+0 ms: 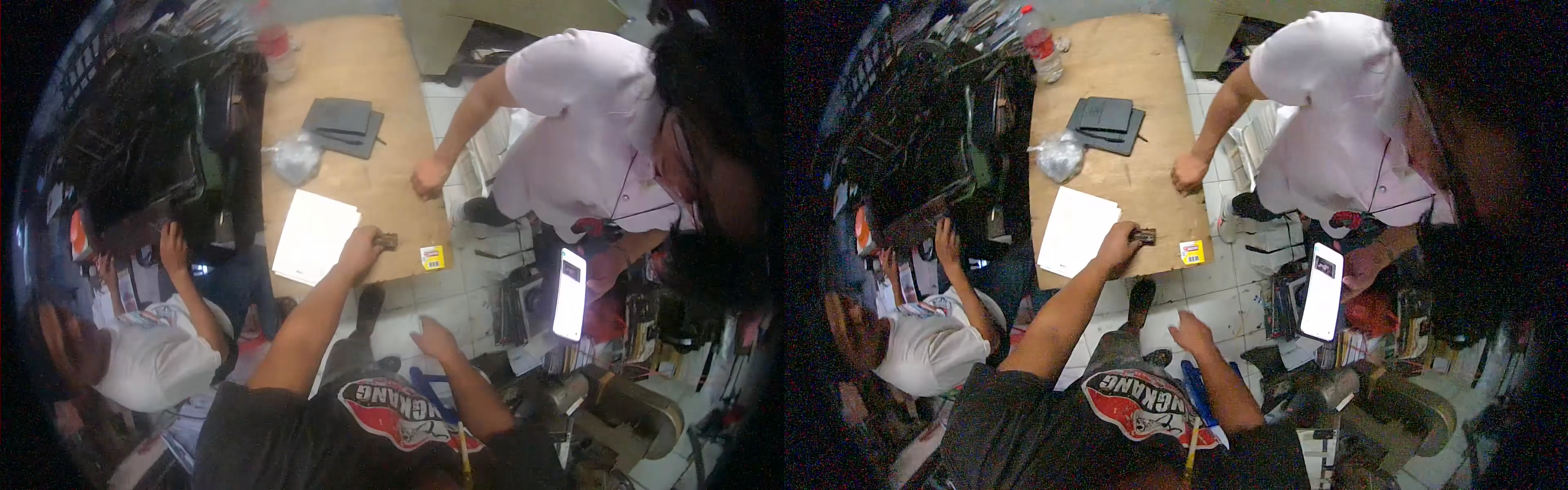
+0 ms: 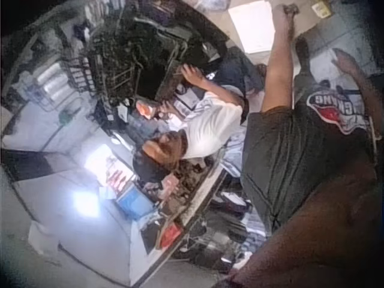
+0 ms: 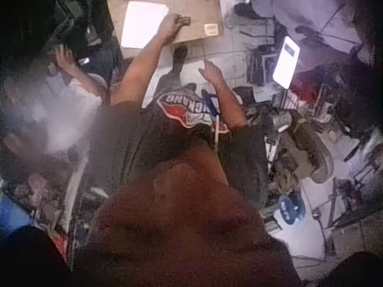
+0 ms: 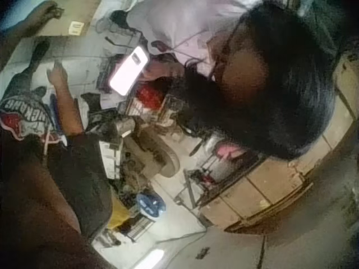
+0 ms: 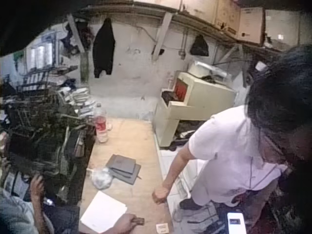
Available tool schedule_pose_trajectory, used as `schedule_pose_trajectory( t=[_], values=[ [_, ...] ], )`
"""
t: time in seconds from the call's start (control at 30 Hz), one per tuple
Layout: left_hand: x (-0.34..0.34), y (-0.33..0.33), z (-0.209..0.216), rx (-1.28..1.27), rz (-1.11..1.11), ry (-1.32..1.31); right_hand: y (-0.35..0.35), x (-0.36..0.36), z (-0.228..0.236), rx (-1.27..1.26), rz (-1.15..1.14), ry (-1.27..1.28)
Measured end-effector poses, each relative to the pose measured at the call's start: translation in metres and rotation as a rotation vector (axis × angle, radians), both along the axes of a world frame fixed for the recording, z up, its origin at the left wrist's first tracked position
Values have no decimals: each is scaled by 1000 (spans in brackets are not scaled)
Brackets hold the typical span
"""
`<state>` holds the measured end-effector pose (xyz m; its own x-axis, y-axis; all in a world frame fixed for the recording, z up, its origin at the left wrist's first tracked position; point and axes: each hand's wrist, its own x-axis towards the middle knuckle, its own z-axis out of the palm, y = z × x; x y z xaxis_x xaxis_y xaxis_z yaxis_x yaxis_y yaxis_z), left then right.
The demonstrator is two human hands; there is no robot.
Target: The person organizes printed paper items into stacks on a table and checks a small metal component at a workstation.
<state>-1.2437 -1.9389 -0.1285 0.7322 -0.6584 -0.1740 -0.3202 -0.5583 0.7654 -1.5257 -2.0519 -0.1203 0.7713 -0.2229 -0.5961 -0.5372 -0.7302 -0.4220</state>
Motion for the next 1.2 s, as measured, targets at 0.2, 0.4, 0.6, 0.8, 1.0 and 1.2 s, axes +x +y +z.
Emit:
schedule_pose_trajectory(
  t=[0.2,0.4,0.6,0.8,1.0,1.2],
  values=[
    [-9,4,5,-35,120,77,8,148,47,-133,146,60],
    [-2,8,8,-15,98,120,8,174,41,-219,159,104],
    [5,11,-9,-8,58,59,1,178,25,-394,202,-305],
    [5,8,-11,12,66,43,-3,179,11,-271,224,-134],
    [6,7,-7,15,59,56,-1,171,11,-334,232,-399],
    [10,6,-4,6,87,87,-1,181,25,-236,228,-48]
  ],
)
